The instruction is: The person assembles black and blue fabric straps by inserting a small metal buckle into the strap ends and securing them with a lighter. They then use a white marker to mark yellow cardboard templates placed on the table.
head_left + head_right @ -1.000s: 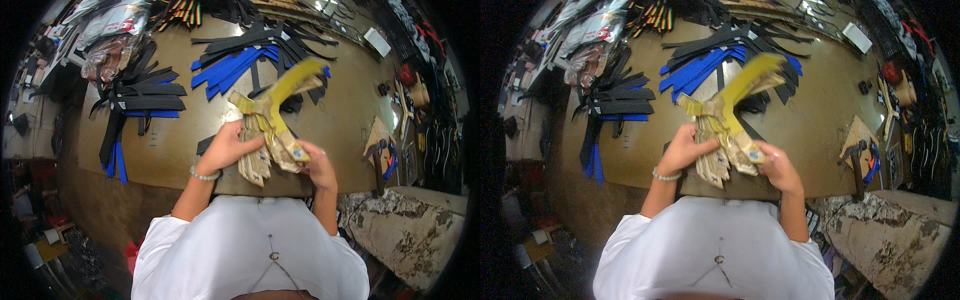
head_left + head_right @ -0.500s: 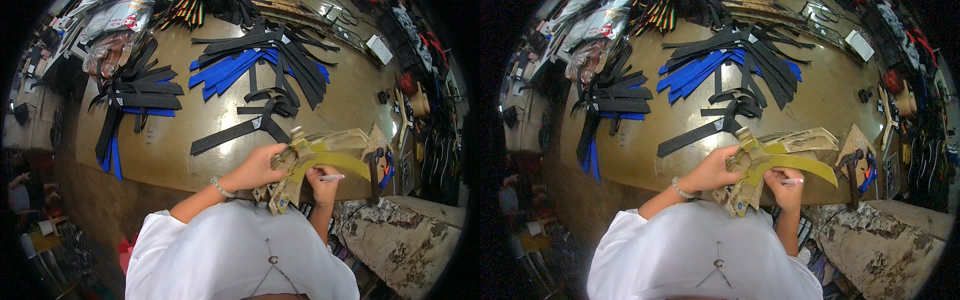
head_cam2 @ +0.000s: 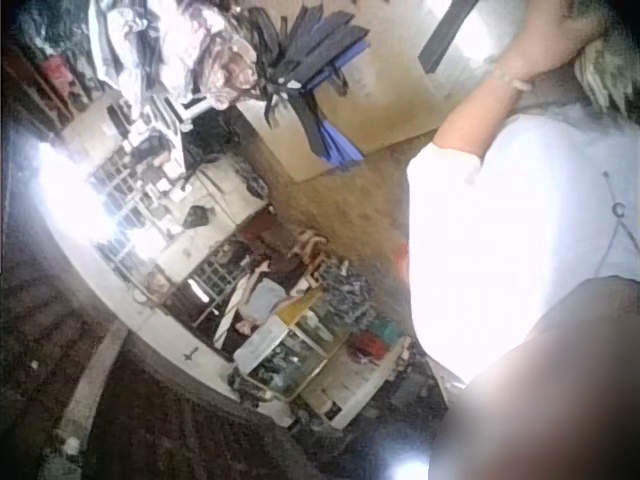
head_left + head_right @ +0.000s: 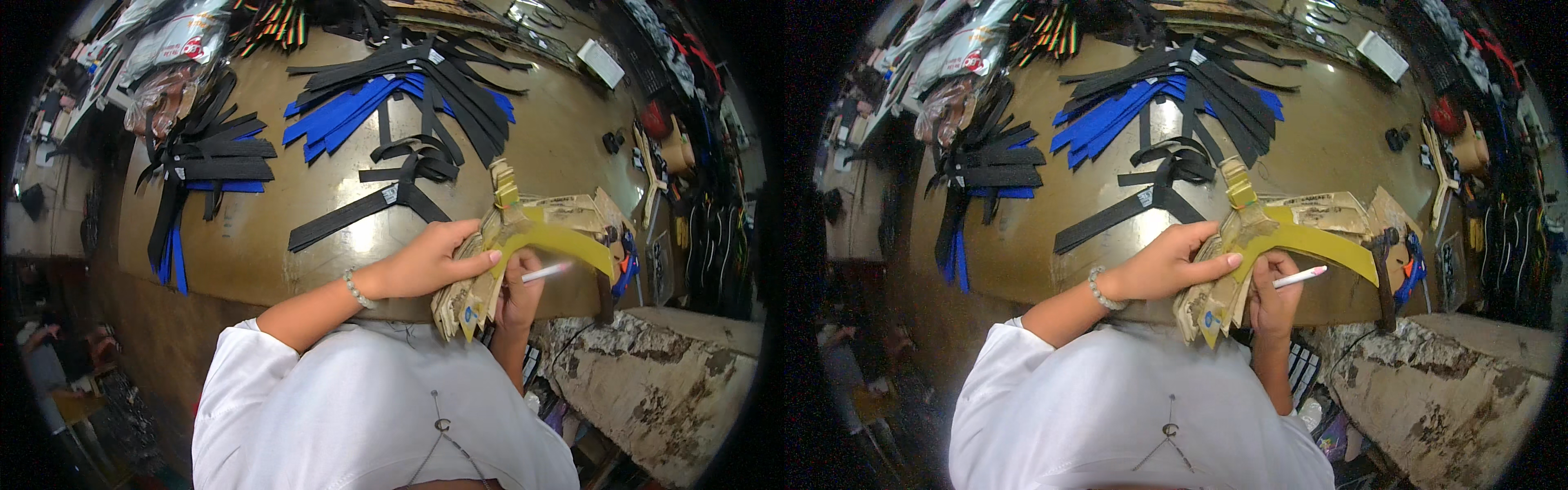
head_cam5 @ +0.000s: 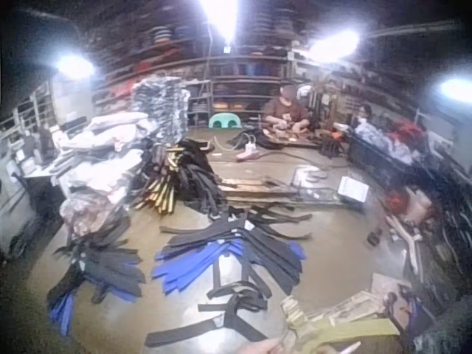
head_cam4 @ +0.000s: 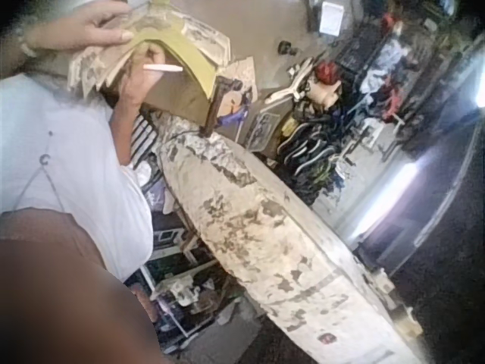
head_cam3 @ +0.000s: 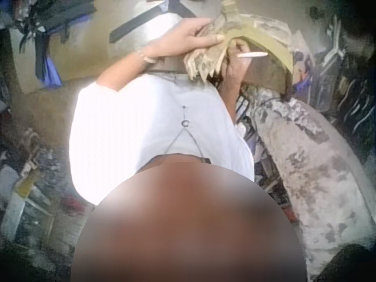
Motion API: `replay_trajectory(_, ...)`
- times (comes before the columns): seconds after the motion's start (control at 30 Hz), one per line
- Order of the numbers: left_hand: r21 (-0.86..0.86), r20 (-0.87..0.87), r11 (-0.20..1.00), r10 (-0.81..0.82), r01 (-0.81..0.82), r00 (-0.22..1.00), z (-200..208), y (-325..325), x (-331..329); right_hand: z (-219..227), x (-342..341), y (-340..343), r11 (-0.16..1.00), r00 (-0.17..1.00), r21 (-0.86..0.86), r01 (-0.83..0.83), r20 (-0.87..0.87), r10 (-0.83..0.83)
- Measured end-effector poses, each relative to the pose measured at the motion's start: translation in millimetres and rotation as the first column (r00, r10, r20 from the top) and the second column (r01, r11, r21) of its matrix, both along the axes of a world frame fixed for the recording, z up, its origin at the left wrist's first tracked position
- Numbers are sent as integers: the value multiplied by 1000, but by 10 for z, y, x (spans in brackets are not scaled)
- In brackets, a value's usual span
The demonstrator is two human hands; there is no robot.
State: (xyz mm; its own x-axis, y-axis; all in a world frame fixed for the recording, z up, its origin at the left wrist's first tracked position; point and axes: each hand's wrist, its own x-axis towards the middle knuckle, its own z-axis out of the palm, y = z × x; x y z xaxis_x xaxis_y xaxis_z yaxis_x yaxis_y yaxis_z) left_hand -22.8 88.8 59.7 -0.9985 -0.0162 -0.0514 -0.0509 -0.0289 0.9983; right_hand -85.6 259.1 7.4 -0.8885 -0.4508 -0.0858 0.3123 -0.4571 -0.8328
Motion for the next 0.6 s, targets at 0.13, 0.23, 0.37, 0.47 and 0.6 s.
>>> replay_trajectory(0.13,-24,81,994,-109,111,991,-18,-67,-11,79,-111,113,898,929,417,137,-368,29)
replay_trajectory(0.23,-68,142,993,-82,93,987,-72,-93,4,169,-192,155,803,736,469,369,-674,56)
replay_trajectory(0.37,116,104,989,82,-94,991,-141,-3,-72,217,-209,76,853,916,491,177,-400,40)
replay_trajectory(0.47,20,-5,996,89,-89,996,-106,98,-95,187,-169,-21,916,940,386,109,-339,31)
replay_trajectory(0.6,-95,29,992,91,-88,995,27,148,-109,185,-156,-19,803,839,525,281,-541,60)
